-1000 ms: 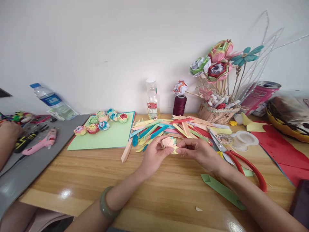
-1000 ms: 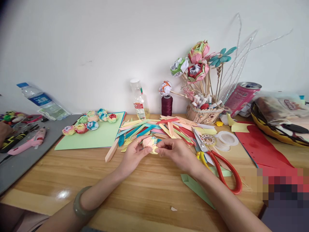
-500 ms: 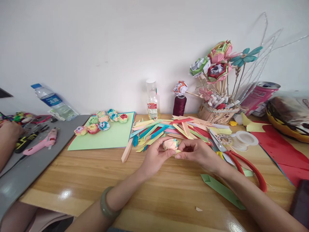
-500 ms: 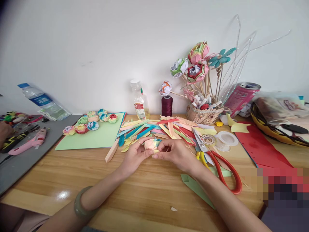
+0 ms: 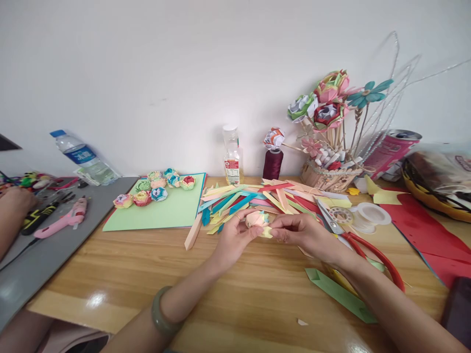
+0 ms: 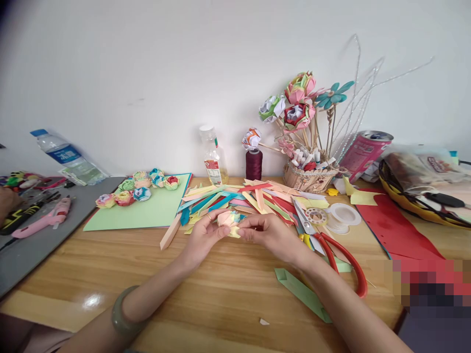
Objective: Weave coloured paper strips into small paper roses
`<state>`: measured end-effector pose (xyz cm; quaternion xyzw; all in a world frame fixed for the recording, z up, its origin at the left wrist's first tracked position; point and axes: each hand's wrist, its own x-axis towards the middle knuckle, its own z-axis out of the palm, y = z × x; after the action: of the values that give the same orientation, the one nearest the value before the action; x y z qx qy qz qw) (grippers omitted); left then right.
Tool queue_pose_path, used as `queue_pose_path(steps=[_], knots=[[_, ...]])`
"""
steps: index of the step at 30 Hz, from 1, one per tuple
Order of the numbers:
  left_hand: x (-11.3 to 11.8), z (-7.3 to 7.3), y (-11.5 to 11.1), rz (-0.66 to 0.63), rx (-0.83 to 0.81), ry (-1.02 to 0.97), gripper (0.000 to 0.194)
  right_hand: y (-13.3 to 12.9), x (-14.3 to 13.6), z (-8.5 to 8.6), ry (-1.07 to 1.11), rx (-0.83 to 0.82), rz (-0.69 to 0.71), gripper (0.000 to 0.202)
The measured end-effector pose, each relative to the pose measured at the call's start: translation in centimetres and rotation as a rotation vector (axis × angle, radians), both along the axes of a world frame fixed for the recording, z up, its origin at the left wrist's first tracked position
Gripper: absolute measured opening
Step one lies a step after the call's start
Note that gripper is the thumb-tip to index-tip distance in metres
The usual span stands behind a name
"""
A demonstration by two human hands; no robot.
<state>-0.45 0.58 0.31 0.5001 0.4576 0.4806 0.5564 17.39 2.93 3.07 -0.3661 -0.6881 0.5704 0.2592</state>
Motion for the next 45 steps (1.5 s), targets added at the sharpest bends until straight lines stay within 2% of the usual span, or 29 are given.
queue_pose_path(steps=[8,16,23,26,32,40,45], knots=[[0.1,0.2,-0.3,-0.056,0.019,0.02,0.044,-0.2,-0.6,-1.0,-0.026,0.031,-0.078,0.029],[-0.1,0.1,-0.1,-0.046,0.024,-0.005,0.045,-0.2,-0.4,0.3,-0.051,0.049,-0.012,0.036],[0.2,0.3,-0.4,-0.059,0.004,0.008,0.046,-0.2,-0.9,-0.9,-0.032,0.018,-0.113,0.034],[0.2,0.4,-0.4,-0.058,0.009,0.009,0.046,-0.3,-1.1,-0.9,-0.032,0.002,-0.144,0.036],[-0.1,0.1,0.0,-0.013,0.005,-0.008,0.046,-0.1,-0.5,-0.5,0.05,0.028,-0.04,0.027],[0.2,0.3,-0.4,-0.049,-0.009,0.036,0.046,-0.2,-1.2,-1.5,-0.032,0.038,-0.165,0.035],[0.0,0.1,-0.1,-0.016,0.003,0.014,0.044,-0.2,-0.7,-1.1,0.04,0.043,-0.086,0.026]])
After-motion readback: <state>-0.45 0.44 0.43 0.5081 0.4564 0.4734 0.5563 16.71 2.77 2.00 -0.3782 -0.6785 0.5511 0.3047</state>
